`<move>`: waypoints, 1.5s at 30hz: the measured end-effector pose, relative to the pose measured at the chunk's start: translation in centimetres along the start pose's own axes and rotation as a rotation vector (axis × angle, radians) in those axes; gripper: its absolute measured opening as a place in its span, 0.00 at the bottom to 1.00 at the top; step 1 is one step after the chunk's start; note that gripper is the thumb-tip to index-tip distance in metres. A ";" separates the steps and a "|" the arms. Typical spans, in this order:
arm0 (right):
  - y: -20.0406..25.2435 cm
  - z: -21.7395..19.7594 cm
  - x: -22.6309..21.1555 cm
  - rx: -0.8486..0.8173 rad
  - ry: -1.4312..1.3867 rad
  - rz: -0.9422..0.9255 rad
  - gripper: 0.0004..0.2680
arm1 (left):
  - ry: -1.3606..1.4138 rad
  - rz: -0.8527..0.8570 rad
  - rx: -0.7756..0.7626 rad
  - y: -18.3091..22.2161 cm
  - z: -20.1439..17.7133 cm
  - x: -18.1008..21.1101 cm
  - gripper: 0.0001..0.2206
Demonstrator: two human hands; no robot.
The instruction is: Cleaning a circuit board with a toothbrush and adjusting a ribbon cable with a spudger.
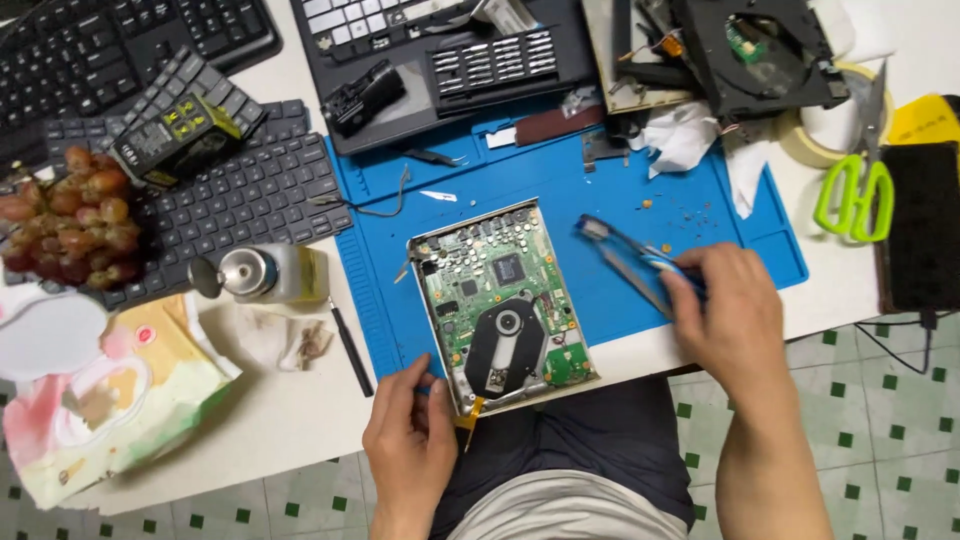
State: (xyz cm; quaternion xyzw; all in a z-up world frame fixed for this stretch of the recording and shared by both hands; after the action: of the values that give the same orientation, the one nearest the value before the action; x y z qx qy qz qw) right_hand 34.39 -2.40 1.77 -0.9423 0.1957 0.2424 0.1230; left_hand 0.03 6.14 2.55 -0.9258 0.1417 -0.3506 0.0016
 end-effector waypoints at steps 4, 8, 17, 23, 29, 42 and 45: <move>2.6 -0.1 1.5 0.047 0.031 0.056 0.10 | -0.006 0.054 0.135 1.0 -1.9 0.7 0.12; 3.0 0.2 1.7 0.127 0.309 0.020 0.09 | -0.010 0.071 0.282 1.3 -3.5 0.1 0.09; -1.9 -0.1 -5.9 0.127 0.104 -0.227 0.07 | -0.196 0.101 0.675 -4.5 -8.8 -1.2 0.14; -7.1 3.2 -20.3 0.045 -0.230 -0.636 0.11 | -0.206 0.000 0.619 -8.3 -8.4 -4.3 0.32; -9.3 6.4 -25.9 0.058 -0.174 -0.794 0.10 | -0.290 0.017 0.620 -11.1 -8.5 -3.9 0.34; -10.3 5.6 -27.3 -0.018 -0.136 -0.744 0.11 | -0.295 -0.034 0.594 -11.4 -7.8 -5.9 0.26; -10.2 6.0 -27.3 -0.030 -0.092 -0.779 0.13 | -0.264 -0.046 0.580 -11.5 -8.1 -5.6 0.25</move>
State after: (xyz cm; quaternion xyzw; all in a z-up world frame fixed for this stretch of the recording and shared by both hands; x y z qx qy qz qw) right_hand 14.30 17.09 11.88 -0.9357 -0.1861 0.2224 0.2009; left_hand -6.25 19.41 6.18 -0.9272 0.0136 -0.2532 0.2758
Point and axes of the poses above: each hand's wrist, its own y-axis away from the middle knuckle, its own z-axis out of the palm, x = y × z, the point moved 5 cm from there along -y, towards the middle knuckle, and after that the axes turned 10 degrees about -y, right-handed, at the moved point
